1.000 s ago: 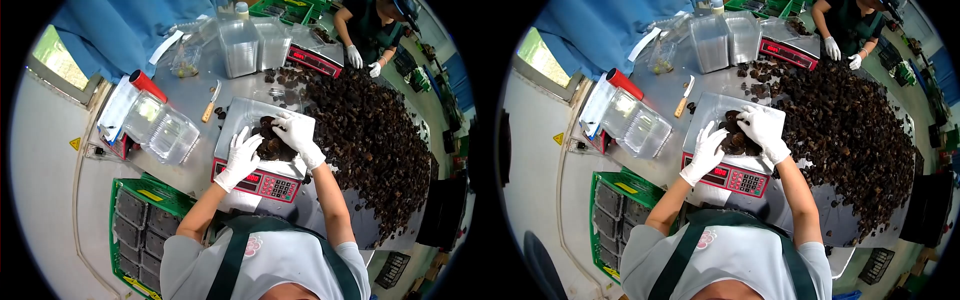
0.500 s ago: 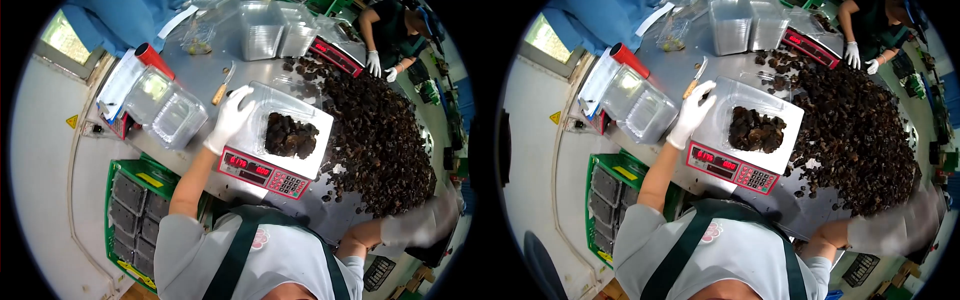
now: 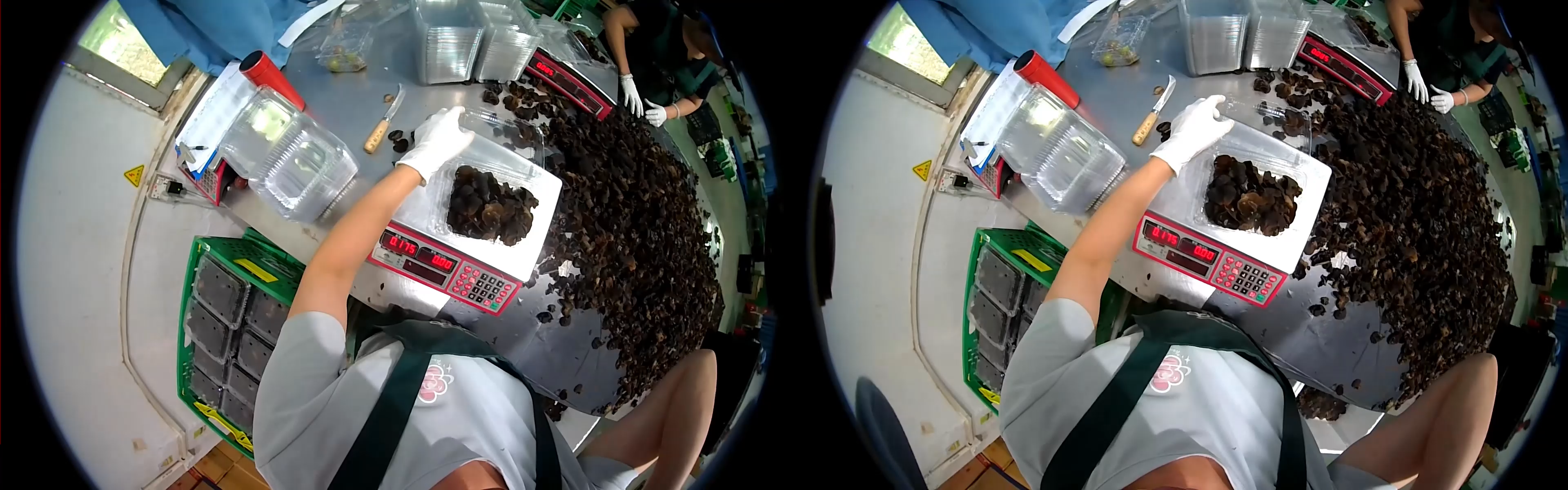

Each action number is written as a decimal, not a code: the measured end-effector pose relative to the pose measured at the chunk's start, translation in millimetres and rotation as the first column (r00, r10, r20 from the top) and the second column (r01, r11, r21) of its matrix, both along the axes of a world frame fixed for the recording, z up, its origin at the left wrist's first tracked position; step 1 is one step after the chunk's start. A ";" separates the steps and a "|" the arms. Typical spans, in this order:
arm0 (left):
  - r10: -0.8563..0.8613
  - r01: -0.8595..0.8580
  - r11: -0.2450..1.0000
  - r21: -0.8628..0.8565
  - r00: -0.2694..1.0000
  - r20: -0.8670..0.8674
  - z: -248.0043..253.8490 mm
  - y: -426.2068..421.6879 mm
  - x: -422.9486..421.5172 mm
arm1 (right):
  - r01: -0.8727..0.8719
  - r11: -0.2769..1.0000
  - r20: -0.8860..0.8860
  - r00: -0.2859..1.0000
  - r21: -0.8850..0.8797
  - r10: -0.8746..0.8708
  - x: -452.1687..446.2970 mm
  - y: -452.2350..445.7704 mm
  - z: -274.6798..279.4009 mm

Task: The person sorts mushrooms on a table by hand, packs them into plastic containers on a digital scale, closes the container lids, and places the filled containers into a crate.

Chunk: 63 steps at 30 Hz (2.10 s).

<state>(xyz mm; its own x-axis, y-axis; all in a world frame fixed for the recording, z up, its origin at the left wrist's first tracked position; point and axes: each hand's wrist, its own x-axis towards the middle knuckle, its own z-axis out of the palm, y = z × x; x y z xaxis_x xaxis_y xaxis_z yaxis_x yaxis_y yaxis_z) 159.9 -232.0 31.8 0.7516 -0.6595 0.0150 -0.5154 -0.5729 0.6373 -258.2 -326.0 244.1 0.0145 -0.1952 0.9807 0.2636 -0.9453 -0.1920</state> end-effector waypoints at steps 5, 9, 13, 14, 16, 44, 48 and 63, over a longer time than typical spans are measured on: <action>0.024 -0.022 1.000 0.015 0.989 -0.146 -10.0 -7.1 8.9 | -0.001 1.000 0.007 1.000 0.001 0.001 -7.0 0.2 -0.8; 0.048 -0.094 0.963 -0.252 0.982 -0.181 -10.7 -7.1 8.6 | -0.005 1.000 0.020 1.000 0.002 0.005 -13.0 -0.1 -1.7; -0.104 -0.064 0.855 -0.515 0.951 -0.291 -7.3 2.4 8.0 | -0.004 1.000 0.017 1.000 0.004 0.004 -16.9 0.5 -2.3; -0.166 -0.095 0.810 -0.578 0.910 -0.381 -5.6 3.3 6.0 | -0.005 1.000 0.019 1.000 0.000 0.005 -18.3 1.3 -1.3; -0.187 -0.088 0.777 -0.623 0.913 -0.362 0.2 7.2 -1.7 | -0.014 1.000 0.023 1.000 0.000 0.014 -19.4 1.8 -2.6; -0.294 0.398 0.850 -0.346 0.902 0.315 8.0 104.4 -105.1 | 0.340 0.931 -0.267 0.917 0.133 -0.297 18.1 -21.3 -36.8; -0.112 0.275 0.918 -0.286 0.871 0.478 -14.7 94.6 -114.6 | 0.369 0.628 -0.600 0.775 0.685 0.198 93.3 -14.6 -117.4; -0.288 0.289 0.858 -0.426 0.955 0.067 -17.4 119.7 -112.4 | 0.465 0.320 -0.537 0.477 0.826 0.696 115.1 -3.5 -217.0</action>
<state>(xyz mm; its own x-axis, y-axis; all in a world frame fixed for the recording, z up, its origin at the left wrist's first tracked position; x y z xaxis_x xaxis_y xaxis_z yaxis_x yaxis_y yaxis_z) 47.5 -112.3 14.4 0.5286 -0.7757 0.3448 -0.6163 -0.0714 0.7842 -143.1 -329.6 27.1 0.6479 -0.6834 -0.3365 -0.4569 0.0048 -0.8895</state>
